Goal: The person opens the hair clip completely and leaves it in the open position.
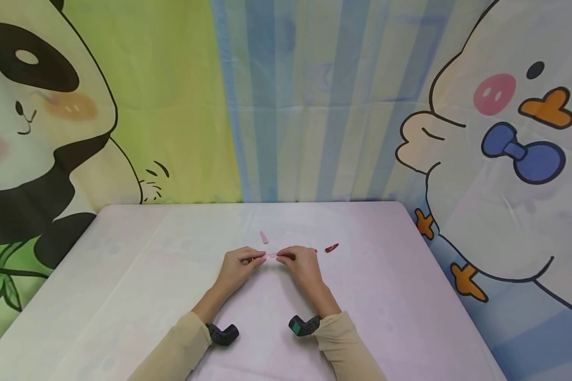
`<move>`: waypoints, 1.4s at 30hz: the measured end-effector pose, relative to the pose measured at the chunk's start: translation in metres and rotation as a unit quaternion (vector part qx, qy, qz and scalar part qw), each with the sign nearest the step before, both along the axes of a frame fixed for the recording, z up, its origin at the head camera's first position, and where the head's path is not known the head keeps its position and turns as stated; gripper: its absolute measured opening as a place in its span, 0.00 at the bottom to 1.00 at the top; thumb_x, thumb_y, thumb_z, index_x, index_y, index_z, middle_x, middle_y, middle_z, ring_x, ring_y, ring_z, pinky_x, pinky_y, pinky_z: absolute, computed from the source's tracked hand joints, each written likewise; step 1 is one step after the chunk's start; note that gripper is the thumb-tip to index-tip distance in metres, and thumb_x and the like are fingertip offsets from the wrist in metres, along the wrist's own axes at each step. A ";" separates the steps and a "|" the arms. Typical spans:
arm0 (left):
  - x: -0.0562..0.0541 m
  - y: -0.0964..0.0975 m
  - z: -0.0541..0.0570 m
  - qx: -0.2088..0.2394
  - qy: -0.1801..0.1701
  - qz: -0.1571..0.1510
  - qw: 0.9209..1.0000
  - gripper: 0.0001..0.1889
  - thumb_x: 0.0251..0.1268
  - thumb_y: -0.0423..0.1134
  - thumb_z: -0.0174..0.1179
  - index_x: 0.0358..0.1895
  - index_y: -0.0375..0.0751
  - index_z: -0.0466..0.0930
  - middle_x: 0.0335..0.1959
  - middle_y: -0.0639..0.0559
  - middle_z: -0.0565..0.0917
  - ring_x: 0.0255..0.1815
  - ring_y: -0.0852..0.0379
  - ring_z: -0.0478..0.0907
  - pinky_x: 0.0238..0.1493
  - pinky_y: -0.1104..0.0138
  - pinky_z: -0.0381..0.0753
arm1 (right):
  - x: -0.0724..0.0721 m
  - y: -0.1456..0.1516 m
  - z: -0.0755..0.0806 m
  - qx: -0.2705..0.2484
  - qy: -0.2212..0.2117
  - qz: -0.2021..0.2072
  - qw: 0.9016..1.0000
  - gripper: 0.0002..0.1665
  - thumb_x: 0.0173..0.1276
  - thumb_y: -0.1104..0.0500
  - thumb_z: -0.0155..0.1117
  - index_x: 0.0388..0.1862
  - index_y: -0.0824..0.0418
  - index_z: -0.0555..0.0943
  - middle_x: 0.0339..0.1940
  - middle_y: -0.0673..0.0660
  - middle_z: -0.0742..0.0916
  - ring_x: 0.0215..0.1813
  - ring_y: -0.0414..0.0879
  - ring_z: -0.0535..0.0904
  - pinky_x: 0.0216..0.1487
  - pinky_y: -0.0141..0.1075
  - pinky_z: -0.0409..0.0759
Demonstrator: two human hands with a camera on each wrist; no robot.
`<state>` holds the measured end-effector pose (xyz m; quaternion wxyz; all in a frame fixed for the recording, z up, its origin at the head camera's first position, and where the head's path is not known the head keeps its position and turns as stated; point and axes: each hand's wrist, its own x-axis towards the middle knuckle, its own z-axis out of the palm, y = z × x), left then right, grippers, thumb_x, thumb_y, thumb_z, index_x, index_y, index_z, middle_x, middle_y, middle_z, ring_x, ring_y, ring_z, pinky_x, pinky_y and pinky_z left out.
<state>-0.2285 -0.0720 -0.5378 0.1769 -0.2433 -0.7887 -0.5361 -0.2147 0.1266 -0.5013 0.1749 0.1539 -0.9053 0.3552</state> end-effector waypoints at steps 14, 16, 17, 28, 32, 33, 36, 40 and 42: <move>-0.028 0.019 0.002 -0.055 0.044 0.004 0.998 0.07 0.56 0.38 0.68 0.37 0.43 0.88 0.32 0.54 0.87 0.28 0.67 0.77 0.30 0.74 0.77 | -0.022 0.020 0.002 -0.002 0.013 -0.014 1.000 0.05 0.52 0.59 0.75 0.29 0.55 0.88 0.30 0.50 0.90 0.37 0.42 0.86 0.39 0.37 0.82; -0.031 0.022 0.001 -0.057 0.038 0.007 0.998 0.06 0.56 0.37 0.67 0.37 0.43 0.88 0.32 0.53 0.88 0.28 0.67 0.78 0.30 0.75 0.77 | -0.025 0.023 0.002 -0.002 0.003 -0.013 1.000 0.05 0.53 0.59 0.74 0.30 0.56 0.88 0.30 0.51 0.90 0.37 0.43 0.86 0.40 0.38 0.82; -0.032 0.023 0.000 -0.057 0.038 0.010 0.998 0.06 0.56 0.37 0.68 0.37 0.43 0.88 0.32 0.53 0.88 0.27 0.66 0.78 0.30 0.74 0.77 | -0.026 0.023 0.002 0.000 -0.002 -0.011 1.000 0.05 0.53 0.59 0.74 0.30 0.56 0.88 0.30 0.51 0.90 0.37 0.43 0.86 0.40 0.38 0.82; -0.045 0.034 -0.001 -0.092 0.050 0.029 0.994 0.07 0.56 0.37 0.67 0.38 0.43 0.88 0.33 0.52 0.88 0.29 0.65 0.80 0.33 0.74 0.79 | -0.040 0.034 -0.005 0.020 -0.008 -0.011 1.000 0.04 0.55 0.59 0.73 0.31 0.56 0.88 0.32 0.51 0.90 0.39 0.44 0.86 0.43 0.39 0.82; -0.051 0.041 -0.003 -0.103 0.047 0.032 0.993 0.07 0.57 0.39 0.67 0.39 0.44 0.88 0.33 0.53 0.88 0.30 0.65 0.81 0.33 0.75 0.78 | -0.044 0.039 -0.006 0.032 -0.011 -0.017 0.999 0.04 0.56 0.60 0.72 0.32 0.56 0.88 0.33 0.51 0.90 0.40 0.45 0.86 0.44 0.39 0.82; -0.052 0.043 -0.003 -0.107 0.047 0.034 0.993 0.08 0.57 0.39 0.67 0.39 0.44 0.88 0.33 0.53 0.88 0.30 0.66 0.81 0.32 0.76 0.78 | -0.045 0.041 -0.005 0.033 -0.012 -0.018 0.999 0.04 0.56 0.60 0.72 0.32 0.56 0.88 0.33 0.51 0.90 0.40 0.45 0.86 0.44 0.39 0.82; -0.056 0.048 -0.003 -0.119 0.044 0.041 0.991 0.08 0.57 0.40 0.67 0.39 0.45 0.88 0.33 0.54 0.88 0.30 0.65 0.81 0.32 0.75 0.78 | -0.050 0.044 -0.004 0.037 -0.021 -0.023 0.999 0.04 0.57 0.60 0.71 0.33 0.56 0.88 0.33 0.51 0.90 0.40 0.45 0.86 0.44 0.39 0.82; -0.060 0.055 0.000 -0.156 0.037 0.058 0.985 0.08 0.57 0.41 0.67 0.39 0.45 0.88 0.34 0.54 0.88 0.31 0.64 0.82 0.33 0.74 0.79 | -0.055 0.048 -0.005 0.044 -0.027 -0.024 0.998 0.04 0.57 0.60 0.71 0.33 0.56 0.88 0.34 0.52 0.90 0.40 0.45 0.86 0.45 0.39 0.82; -0.062 0.058 0.002 -0.177 0.037 0.066 0.981 0.08 0.58 0.41 0.66 0.39 0.45 0.88 0.34 0.54 0.88 0.33 0.62 0.83 0.35 0.72 0.80 | -0.058 0.049 -0.006 0.049 -0.024 -0.025 0.998 0.04 0.57 0.60 0.71 0.33 0.56 0.88 0.33 0.52 0.90 0.39 0.44 0.86 0.45 0.39 0.82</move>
